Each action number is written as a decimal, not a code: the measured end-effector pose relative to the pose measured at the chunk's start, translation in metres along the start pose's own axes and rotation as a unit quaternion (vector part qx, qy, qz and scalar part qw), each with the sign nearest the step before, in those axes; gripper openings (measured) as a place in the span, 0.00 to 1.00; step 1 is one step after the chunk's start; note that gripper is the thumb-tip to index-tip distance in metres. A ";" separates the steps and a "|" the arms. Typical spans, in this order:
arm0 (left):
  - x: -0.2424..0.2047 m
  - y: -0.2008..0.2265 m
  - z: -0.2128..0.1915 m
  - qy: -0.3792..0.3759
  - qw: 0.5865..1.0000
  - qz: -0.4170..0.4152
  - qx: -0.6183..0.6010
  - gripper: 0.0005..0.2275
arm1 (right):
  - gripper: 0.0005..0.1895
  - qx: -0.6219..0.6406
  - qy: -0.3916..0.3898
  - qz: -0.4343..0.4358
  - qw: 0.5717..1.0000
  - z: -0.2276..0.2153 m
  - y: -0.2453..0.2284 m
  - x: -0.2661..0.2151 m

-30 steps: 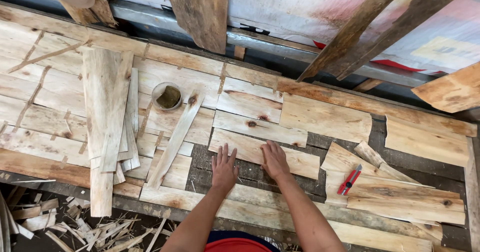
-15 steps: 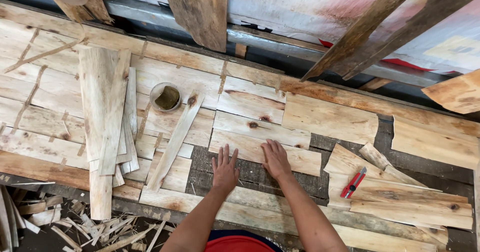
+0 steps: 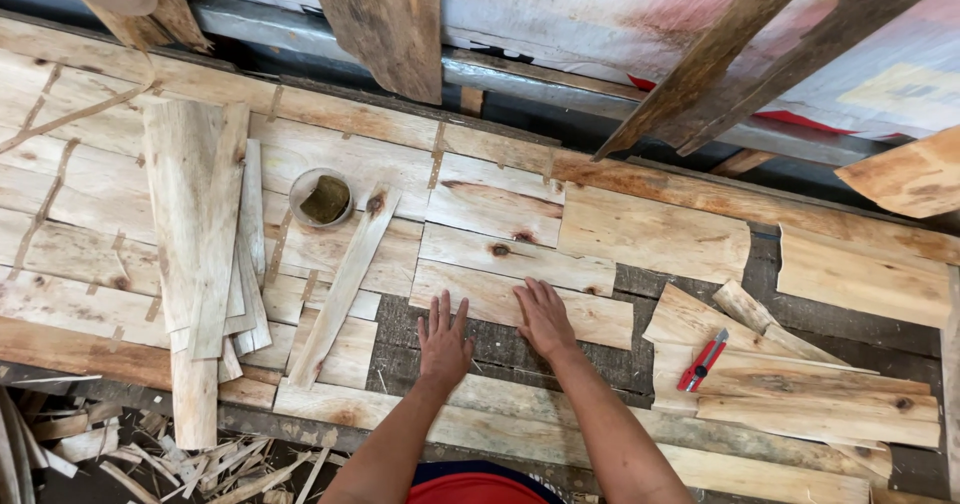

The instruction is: Assemble and fit thin wood veneer pieces onto a larger board to create a pattern.

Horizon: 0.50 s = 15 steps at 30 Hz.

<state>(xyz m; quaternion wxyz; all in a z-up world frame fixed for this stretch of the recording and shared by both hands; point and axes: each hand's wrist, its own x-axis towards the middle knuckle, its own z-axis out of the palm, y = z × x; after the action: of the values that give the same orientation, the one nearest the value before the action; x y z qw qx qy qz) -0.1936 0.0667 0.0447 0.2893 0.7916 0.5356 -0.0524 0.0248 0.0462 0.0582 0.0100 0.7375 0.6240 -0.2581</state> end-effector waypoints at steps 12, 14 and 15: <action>0.001 -0.001 0.004 0.008 1.000 0.000 -0.001 0.37 | 0.42 0.011 0.009 -0.013 1.000 0.007 0.004 -0.005; 0.001 -0.002 0.005 0.006 1.000 -0.002 0.000 0.37 | 0.42 0.015 0.008 -0.013 1.000 0.008 0.003 -0.006; 0.001 -0.002 0.006 0.003 1.000 -0.003 0.002 0.37 | 0.42 0.019 0.008 -0.013 1.000 0.007 0.003 -0.007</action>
<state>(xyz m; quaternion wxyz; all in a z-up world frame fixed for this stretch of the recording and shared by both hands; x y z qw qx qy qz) -0.1933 0.0653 0.0386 0.2860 0.7910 0.5384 -0.0516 0.0246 0.0368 0.0537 -0.0121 0.7312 0.6287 -0.2644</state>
